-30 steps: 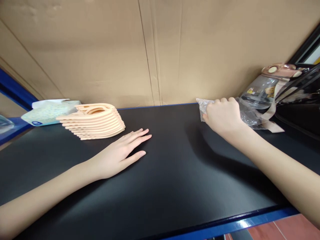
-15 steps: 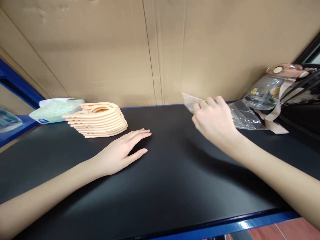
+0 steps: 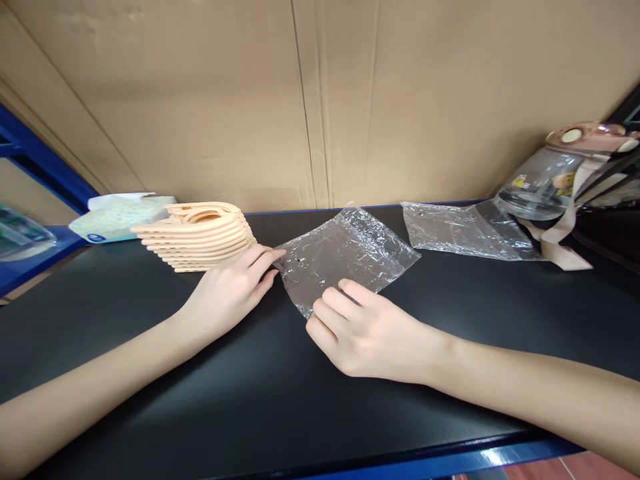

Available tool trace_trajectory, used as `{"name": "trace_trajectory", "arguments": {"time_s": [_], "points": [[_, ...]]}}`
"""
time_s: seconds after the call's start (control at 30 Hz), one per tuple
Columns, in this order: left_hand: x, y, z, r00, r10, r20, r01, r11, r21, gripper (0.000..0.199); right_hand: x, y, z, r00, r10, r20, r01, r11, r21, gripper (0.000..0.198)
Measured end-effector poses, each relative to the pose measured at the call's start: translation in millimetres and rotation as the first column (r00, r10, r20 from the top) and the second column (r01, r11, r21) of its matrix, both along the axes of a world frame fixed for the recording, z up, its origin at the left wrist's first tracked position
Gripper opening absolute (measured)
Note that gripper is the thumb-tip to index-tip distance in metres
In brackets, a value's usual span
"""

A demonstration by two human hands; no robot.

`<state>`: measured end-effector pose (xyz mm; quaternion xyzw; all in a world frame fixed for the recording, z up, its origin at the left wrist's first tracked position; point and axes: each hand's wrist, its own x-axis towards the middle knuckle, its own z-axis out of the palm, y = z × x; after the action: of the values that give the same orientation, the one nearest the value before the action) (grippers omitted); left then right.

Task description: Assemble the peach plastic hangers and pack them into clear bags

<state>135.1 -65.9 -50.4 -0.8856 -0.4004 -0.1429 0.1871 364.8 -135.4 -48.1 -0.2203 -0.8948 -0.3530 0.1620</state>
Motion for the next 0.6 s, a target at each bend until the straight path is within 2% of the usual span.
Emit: {"name": "trace_trajectory", "arguments": {"time_s": [0.17,0.33,0.5,0.6], "points": [[-1,2,-2.2,0.999,0.042,-0.029,-0.044,0.996,-0.071,0.027,1,2,0,0.998,0.069,-0.007,-0.069,0.998,0.0,0.016],[-3,3,-2.9,0.999,0.051,-0.009,-0.052,0.985,-0.166,0.034,0,-2,1,0.993,0.111,0.036,-0.11,0.994,-0.027,0.018],[-1,-2,3.7,0.998,0.067,-0.004,-0.066,0.961,-0.268,0.044,-2,-12,3,0.966,0.223,0.128,-0.224,0.975,-0.006,0.03],[1,-4,7.6,0.997,0.078,0.026,-0.066,0.949,-0.31,0.04,-3,-14,4,0.952,0.272,0.138,-0.271,0.962,-0.031,0.032]]}}
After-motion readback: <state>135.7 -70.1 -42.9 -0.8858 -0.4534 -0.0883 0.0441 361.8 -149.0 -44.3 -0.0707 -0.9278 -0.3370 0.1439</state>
